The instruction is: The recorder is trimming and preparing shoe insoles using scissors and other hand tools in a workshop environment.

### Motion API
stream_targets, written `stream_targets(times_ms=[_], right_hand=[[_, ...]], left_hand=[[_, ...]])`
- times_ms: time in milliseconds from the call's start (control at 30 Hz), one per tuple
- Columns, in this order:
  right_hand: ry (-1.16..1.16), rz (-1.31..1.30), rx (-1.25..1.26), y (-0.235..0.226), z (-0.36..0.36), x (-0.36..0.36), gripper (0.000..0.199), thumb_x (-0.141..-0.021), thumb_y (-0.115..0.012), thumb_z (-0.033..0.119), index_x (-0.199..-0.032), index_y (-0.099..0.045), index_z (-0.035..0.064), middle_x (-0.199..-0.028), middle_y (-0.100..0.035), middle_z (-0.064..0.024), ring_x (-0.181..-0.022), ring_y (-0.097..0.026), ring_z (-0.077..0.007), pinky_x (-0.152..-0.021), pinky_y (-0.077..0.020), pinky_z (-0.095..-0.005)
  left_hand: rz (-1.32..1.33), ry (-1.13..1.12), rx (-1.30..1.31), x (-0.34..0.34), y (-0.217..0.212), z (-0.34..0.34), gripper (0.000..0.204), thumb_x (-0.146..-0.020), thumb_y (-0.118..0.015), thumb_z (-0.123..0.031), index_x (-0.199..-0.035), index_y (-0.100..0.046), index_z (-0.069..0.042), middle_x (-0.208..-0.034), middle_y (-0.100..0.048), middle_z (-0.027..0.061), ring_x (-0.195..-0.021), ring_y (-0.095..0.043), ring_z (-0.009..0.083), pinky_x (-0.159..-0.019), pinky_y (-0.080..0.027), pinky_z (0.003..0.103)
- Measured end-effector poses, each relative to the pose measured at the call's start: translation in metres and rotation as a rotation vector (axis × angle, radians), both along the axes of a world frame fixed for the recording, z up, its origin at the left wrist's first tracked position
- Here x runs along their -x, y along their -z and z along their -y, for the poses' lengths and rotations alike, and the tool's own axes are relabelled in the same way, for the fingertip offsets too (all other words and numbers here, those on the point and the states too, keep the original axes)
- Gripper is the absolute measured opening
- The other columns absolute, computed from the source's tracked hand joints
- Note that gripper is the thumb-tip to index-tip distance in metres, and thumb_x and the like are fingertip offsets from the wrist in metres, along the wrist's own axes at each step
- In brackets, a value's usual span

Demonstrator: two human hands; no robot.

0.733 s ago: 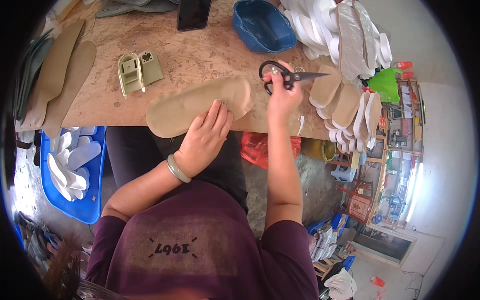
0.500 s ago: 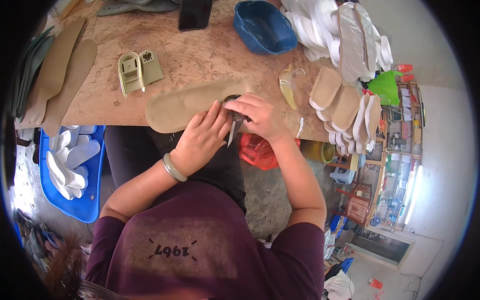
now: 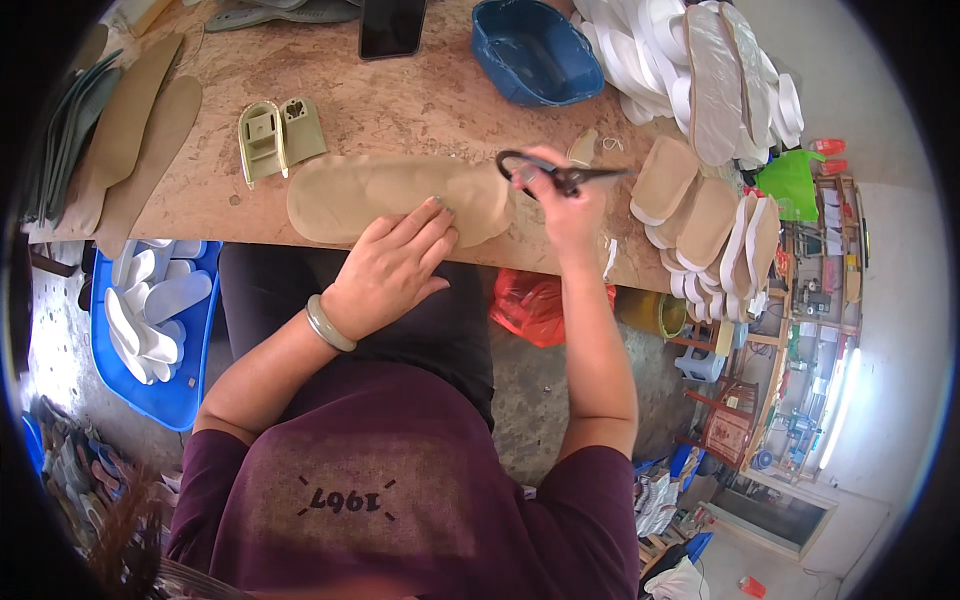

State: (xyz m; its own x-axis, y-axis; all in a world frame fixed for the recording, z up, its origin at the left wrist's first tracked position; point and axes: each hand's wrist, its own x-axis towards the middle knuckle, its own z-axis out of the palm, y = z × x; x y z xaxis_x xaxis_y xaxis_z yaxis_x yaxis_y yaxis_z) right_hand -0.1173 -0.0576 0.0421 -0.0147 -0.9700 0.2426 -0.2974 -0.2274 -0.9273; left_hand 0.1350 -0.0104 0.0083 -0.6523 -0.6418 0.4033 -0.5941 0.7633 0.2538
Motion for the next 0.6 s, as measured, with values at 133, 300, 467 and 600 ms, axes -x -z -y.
stream_targets(times_ms=[133, 300, 467, 600], right_hand=[[-0.573, -0.575, 0.303, -0.014, 0.0, -0.023, 0.03, -0.079, -0.071, -0.001, -0.11, -0.068, -0.0008, -0.09, -0.069, -0.0117, -0.08, -0.067, -0.0235, -0.072, -0.0563, -0.0346], [-0.395, -0.641, 0.468, -0.004, 0.006, -0.041, 0.05, -0.063, -0.062, -0.006, -0.109, -0.071, 0.0091, -0.091, -0.068, -0.0092, -0.082, -0.066, -0.0278, -0.069, -0.0564, -0.035], [0.192, 0.318, -0.03, 0.027, 0.0, -0.047, 0.024, -0.096, -0.064, 0.007, -0.118, -0.064, -0.003, -0.087, -0.069, -0.008, -0.076, -0.067, -0.015, -0.073, -0.0561, -0.0309], [0.062, 0.381, 0.048, 0.02, -0.006, -0.036, 0.026, -0.092, -0.067, 0.003, -0.117, -0.065, -0.0027, -0.089, -0.07, -0.0092, -0.077, -0.068, -0.0165, -0.077, -0.0564, -0.0312]], left_hand=[[0.011, 0.09, -0.085, -0.005, -0.003, 0.003, 0.06, -0.077, -0.074, -0.041, -0.124, -0.055, -0.008, -0.134, -0.055, 0.0051, -0.134, -0.045, 0.0204, -0.093, -0.04, 0.034], [-0.013, 0.106, -0.02, -0.006, -0.007, 0.005, 0.055, -0.076, -0.074, -0.04, -0.12, -0.056, -0.01, -0.133, -0.056, 0.0045, -0.133, -0.046, 0.0204, -0.095, -0.04, 0.034], [-0.013, 0.086, -0.054, -0.004, -0.004, 0.003, 0.054, -0.079, -0.073, -0.039, -0.122, -0.058, -0.01, -0.135, -0.056, 0.0027, -0.133, -0.046, 0.0175, -0.096, -0.04, 0.034], [-0.082, 0.088, -0.049, -0.005, -0.004, 0.005, 0.053, -0.077, -0.076, -0.034, -0.121, -0.058, -0.011, -0.135, -0.056, 0.0025, -0.131, -0.049, 0.0167, -0.096, -0.04, 0.033]])
